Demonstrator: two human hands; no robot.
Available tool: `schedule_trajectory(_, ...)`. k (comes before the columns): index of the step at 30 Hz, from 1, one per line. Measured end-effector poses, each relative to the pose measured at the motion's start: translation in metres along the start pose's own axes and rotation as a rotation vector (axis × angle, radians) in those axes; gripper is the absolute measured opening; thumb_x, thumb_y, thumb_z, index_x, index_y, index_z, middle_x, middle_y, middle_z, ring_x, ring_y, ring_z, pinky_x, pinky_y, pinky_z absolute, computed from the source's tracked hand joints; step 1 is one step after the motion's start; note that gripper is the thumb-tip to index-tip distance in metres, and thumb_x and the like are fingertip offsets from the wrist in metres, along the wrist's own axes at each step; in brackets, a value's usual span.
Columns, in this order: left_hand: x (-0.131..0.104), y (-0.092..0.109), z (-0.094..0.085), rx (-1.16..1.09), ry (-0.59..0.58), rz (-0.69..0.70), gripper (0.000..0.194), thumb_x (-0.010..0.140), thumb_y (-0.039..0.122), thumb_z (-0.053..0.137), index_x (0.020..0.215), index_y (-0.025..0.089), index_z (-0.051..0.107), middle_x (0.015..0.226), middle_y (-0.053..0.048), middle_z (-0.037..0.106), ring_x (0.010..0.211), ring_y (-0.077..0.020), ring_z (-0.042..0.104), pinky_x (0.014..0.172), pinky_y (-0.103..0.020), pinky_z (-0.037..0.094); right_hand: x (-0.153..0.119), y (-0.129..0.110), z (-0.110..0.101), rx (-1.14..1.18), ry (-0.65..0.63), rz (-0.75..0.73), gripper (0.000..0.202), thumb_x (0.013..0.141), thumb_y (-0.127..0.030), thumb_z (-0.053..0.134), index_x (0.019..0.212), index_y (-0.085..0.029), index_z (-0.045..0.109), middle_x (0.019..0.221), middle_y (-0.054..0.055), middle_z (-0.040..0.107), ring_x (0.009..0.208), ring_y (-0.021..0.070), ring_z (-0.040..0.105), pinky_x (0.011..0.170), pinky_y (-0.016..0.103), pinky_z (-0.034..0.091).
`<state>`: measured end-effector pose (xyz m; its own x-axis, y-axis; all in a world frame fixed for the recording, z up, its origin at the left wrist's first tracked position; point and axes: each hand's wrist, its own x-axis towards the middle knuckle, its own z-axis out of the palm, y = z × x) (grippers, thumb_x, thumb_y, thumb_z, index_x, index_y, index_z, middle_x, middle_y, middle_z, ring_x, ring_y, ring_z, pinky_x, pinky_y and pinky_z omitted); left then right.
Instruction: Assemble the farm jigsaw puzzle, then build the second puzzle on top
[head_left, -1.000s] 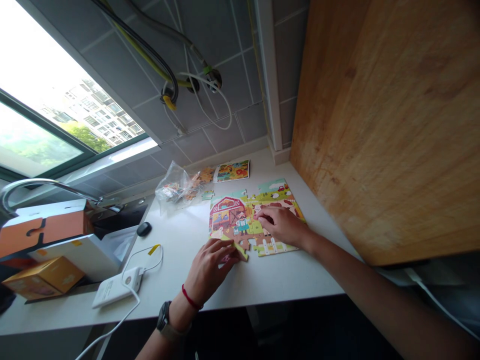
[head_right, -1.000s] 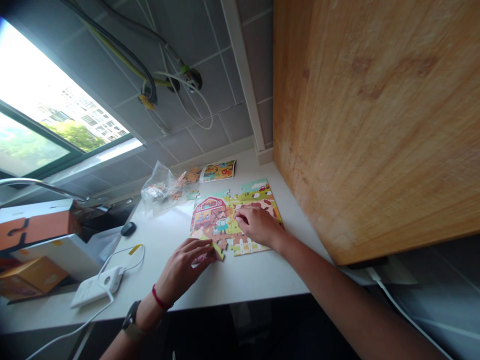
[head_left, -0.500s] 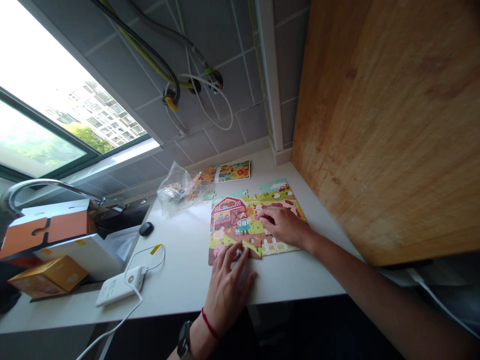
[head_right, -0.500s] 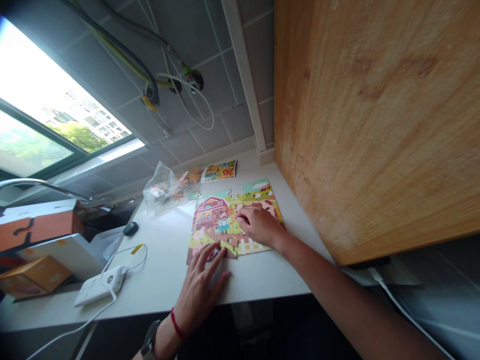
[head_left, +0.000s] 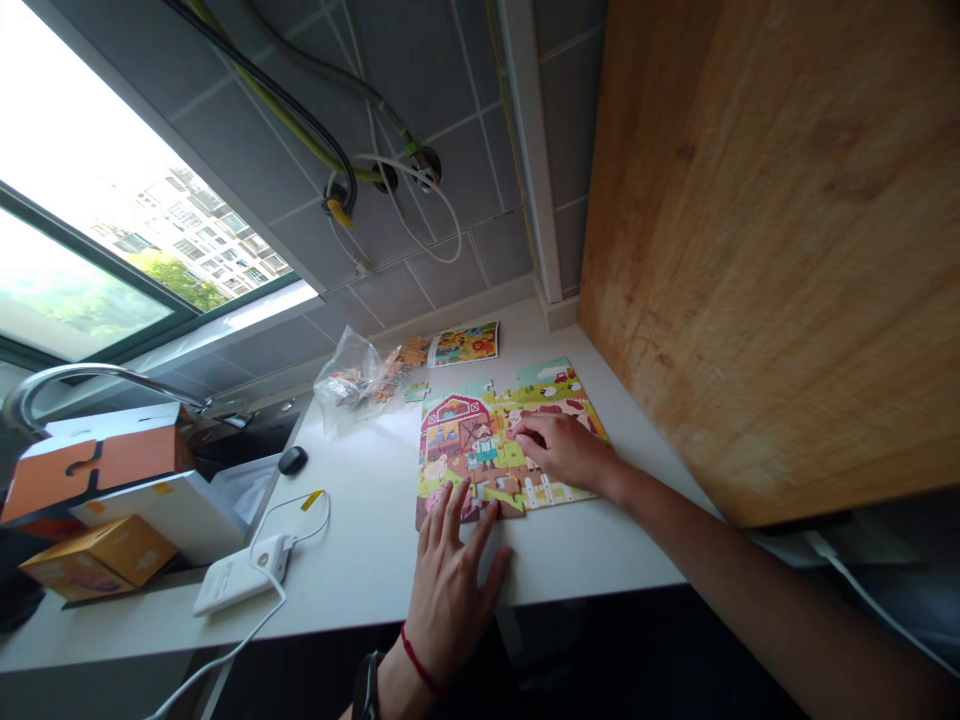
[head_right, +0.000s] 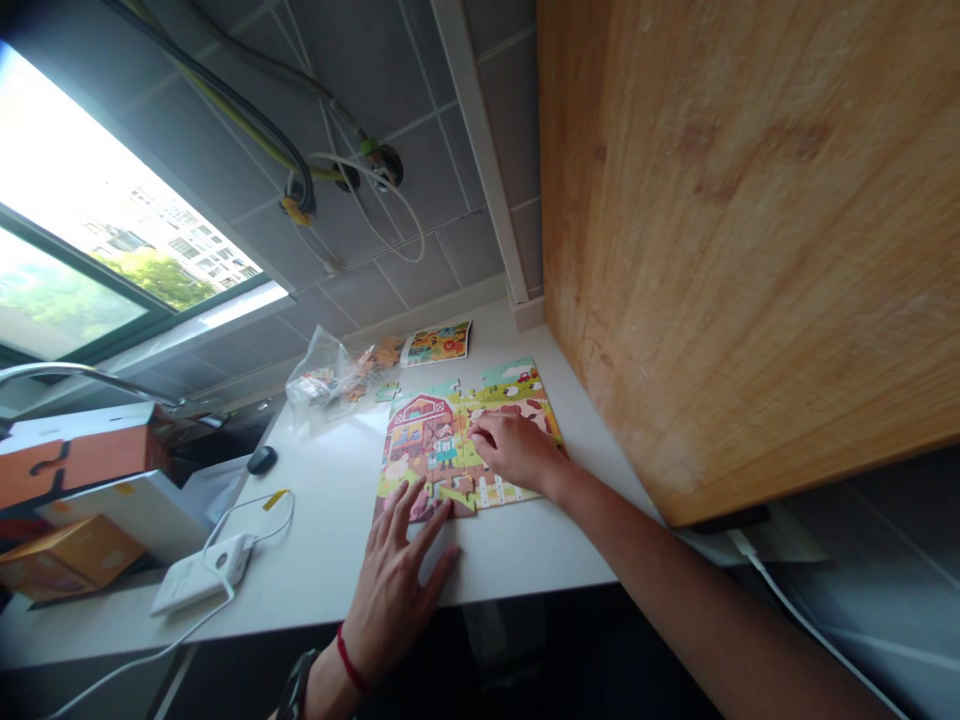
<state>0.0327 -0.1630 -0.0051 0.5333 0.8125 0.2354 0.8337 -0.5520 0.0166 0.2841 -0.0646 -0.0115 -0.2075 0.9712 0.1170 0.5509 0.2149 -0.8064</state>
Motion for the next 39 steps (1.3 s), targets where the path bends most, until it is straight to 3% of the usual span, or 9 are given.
schedule_trajectory(7,0.014,-0.012,0.005,-0.186,-0.038,0.056,0.055,0.1,0.027,0.066,0.152,0.032,0.052,0.159,-0.011,0.051,0.149,-0.0364,0.045,0.115,-0.059,0.048,0.0,0.001,0.001,-0.009,-0.003,-0.015,0.022,0.098,-0.021,0.057,0.102,-0.02,0.079,0.104,0.007,0.079,0.096,0.0226,0.07,0.086,0.032,0.048)
schedule_trajectory(11,0.038,-0.026,0.008,-0.404,-0.056,0.05,0.054,0.096,0.025,0.072,0.147,0.027,0.055,0.135,-0.01,0.071,0.131,-0.0303,0.063,0.109,-0.053,0.056,0.0,0.002,0.001,-0.011,0.005,-0.022,0.021,0.097,-0.02,0.057,0.101,-0.02,0.078,0.103,0.007,0.079,0.097,0.023,0.07,0.087,0.032,0.048)
schedule_trajectory(14,0.048,-0.033,0.007,-0.48,-0.032,0.049,0.055,0.092,0.025,0.077,0.143,0.026,0.056,0.12,-0.008,0.077,0.123,-0.0285,0.068,0.107,-0.051,0.057,0.001,0.002,0.001,0.002,0.008,-0.025,0.022,0.097,-0.02,0.057,0.1,-0.02,0.079,0.103,0.007,0.079,0.098,0.0229,0.071,0.088,0.032,0.048)
schedule_trajectory(21,0.049,-0.04,0.006,-0.356,0.051,0.148,0.047,0.089,0.024,0.075,0.134,0.024,0.064,0.122,-0.009,0.076,0.117,-0.0294,0.069,0.101,-0.049,0.058,0.0,0.002,0.001,-0.006,0.002,-0.032,0.021,0.097,-0.02,0.057,0.1,-0.02,0.078,0.102,0.007,0.079,0.096,0.0222,0.07,0.085,0.031,0.048)
schedule_trajectory(28,0.049,-0.039,0.002,-0.408,-0.002,0.147,0.021,0.097,0.024,0.067,0.116,0.027,0.076,0.118,-0.008,0.074,0.114,-0.0258,0.068,0.098,-0.044,0.059,0.0,0.001,0.0,-0.011,-0.005,-0.016,0.021,0.097,-0.02,0.057,0.101,-0.02,0.078,0.103,0.007,0.079,0.096,0.0228,0.071,0.085,0.032,0.048)
schedule_trajectory(39,0.031,-0.036,0.01,-0.29,0.012,0.141,0.025,0.104,0.024,0.059,0.122,0.029,0.075,0.145,-0.008,0.065,0.138,-0.0296,0.056,0.109,-0.051,0.056,0.0,0.001,0.001,-0.019,0.003,-0.022,0.021,0.097,-0.02,0.057,0.101,-0.02,0.078,0.104,0.007,0.079,0.099,0.0228,0.071,0.088,0.032,0.048)
